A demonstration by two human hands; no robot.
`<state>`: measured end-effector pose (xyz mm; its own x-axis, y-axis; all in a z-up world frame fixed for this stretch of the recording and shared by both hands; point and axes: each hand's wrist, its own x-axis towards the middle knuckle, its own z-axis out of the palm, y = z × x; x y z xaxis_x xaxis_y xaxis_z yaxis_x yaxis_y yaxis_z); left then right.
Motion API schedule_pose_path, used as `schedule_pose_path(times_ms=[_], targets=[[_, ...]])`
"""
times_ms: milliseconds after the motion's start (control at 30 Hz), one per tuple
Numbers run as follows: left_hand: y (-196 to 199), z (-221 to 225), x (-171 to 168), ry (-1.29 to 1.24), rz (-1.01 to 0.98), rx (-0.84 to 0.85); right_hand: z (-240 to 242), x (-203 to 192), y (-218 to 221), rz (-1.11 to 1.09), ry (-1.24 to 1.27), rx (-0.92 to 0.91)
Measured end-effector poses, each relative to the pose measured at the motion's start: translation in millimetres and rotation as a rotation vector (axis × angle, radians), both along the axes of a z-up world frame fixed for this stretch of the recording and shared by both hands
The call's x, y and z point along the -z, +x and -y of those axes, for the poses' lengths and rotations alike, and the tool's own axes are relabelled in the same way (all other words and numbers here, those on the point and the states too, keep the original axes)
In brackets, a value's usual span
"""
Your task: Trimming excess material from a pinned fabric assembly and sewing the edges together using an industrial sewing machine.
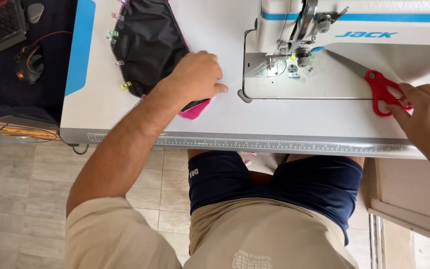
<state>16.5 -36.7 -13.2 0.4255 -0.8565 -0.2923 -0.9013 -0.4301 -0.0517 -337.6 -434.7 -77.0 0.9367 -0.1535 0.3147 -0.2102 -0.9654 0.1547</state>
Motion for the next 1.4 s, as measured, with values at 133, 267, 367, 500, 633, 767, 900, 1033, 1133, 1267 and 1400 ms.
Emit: schedule_pose_path(times_ms=[133, 267, 367, 500, 633, 767, 900, 1033, 1133, 1267, 1400], targets=[[-10, 17, -4, -0.021, -0.100, 0.067, -13, -23, 22, -0.377, -0.002, 0.335], [-27, 17, -23, -0.079, -0.474, -0.140, -13, -39, 30, -0.516, 0.113, 0.313], [-32, 13, -27, -0.301, -0.687, -0.230, -10, -28, 6, -0.371, 0.509, 0.266], [-41, 9, -26, -0.519, -0.998, -0.333, -87, -56, -14, -0.156, 1.134, 0.179], [-44, 15, -10, -0.581, -1.024, -0.288, -165, -72, 6, -0.242, 1.156, 0.001], [-49, 19, -8, -0.665, -1.038, -0.256, -204, -71, 41, -0.390, 1.266, 0.147], [-52, 18, -2, -0.738, -1.098, -0.264, -225, -83, 73, -0.398, 1.293, 0.130], [-54, 19, -3, -0.726, -1.094, -0.280, -229, -77, 85, -0.383, 1.358, 0.126], [-52, 17, 0, -0.713, -1.072, -0.285, -232, -75, 83, -0.409, 1.257, 0.149], [-48, 17, 11, -0.740, -1.006, -0.207, -228, -63, 70, -0.419, 1.216, 0.137], [-65, -9, -17, -0.850, -0.370, -0.007, -233, -74, 51, -0.382, 1.389, 0.248]])
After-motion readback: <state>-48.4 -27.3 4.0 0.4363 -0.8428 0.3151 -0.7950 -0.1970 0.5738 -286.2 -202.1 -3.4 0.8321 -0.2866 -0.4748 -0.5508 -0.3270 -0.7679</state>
